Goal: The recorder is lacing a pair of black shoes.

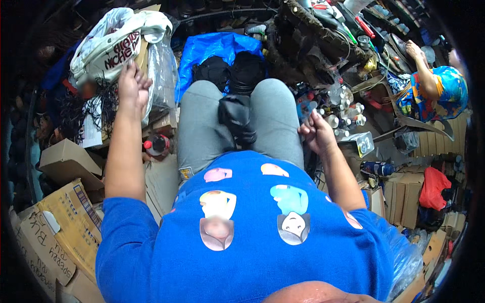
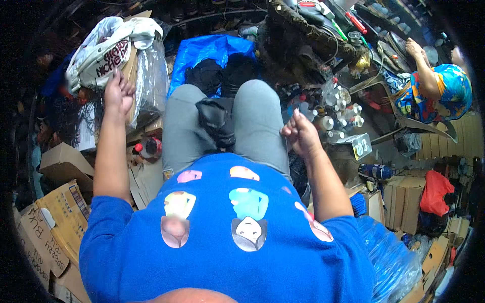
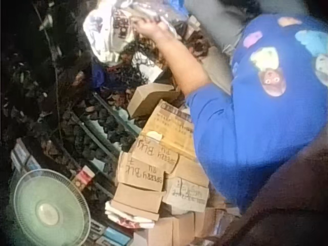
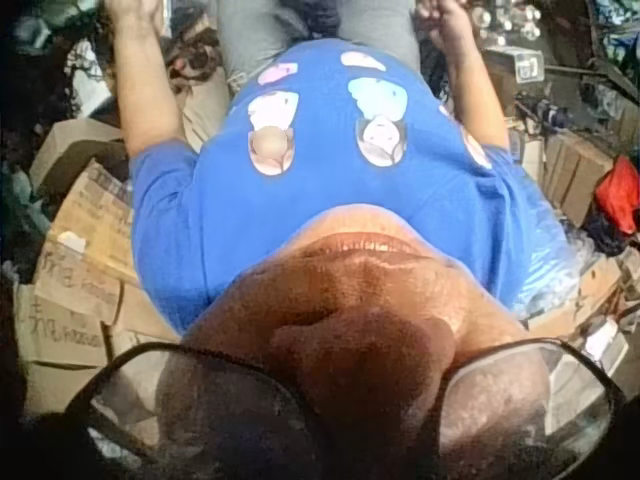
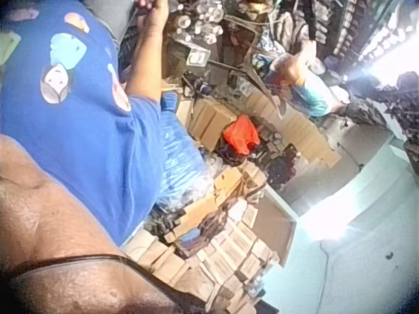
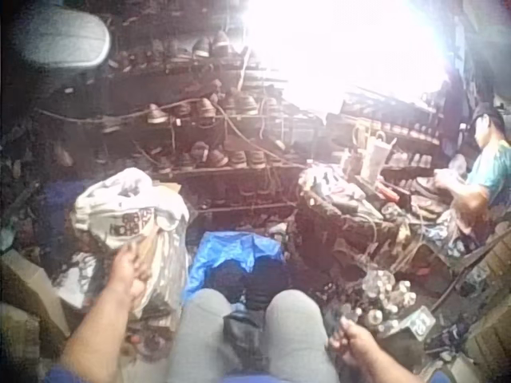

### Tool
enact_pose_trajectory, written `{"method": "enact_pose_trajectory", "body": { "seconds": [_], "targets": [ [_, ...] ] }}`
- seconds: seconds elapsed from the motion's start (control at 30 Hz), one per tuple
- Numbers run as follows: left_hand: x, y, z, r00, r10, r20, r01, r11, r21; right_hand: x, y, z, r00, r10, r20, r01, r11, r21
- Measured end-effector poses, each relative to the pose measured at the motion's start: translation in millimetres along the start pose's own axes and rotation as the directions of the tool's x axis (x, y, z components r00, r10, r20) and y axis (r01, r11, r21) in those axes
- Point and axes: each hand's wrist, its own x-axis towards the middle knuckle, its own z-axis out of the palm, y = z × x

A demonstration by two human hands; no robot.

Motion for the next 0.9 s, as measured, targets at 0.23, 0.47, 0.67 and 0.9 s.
{"method": "enact_pose_trajectory", "body": {
  "seconds": [0.23,0.47,0.67,0.9],
  "targets": [
    [-30,71,87,0.697,0.256,0.669,-0.605,0.711,0.359,-13,-111,37,0.929,-0.341,0.141,0.368,0.893,-0.261],
    [-89,50,233,0.54,-0.05,0.84,-0.417,0.851,0.318,-4,-178,107,0.721,-0.415,0.556,0.597,0.779,-0.192],
    [-39,-35,166,0.508,-0.393,0.767,-0.668,0.383,0.638,24,-175,11,0.938,-0.347,0.021,0.292,0.754,-0.589],
    [-39,-104,180,0.419,-0.817,0.397,-0.754,-0.069,0.654,136,-129,-98,0.848,-0.397,-0.35,-0.329,0.124,-0.936]
  ]
}}
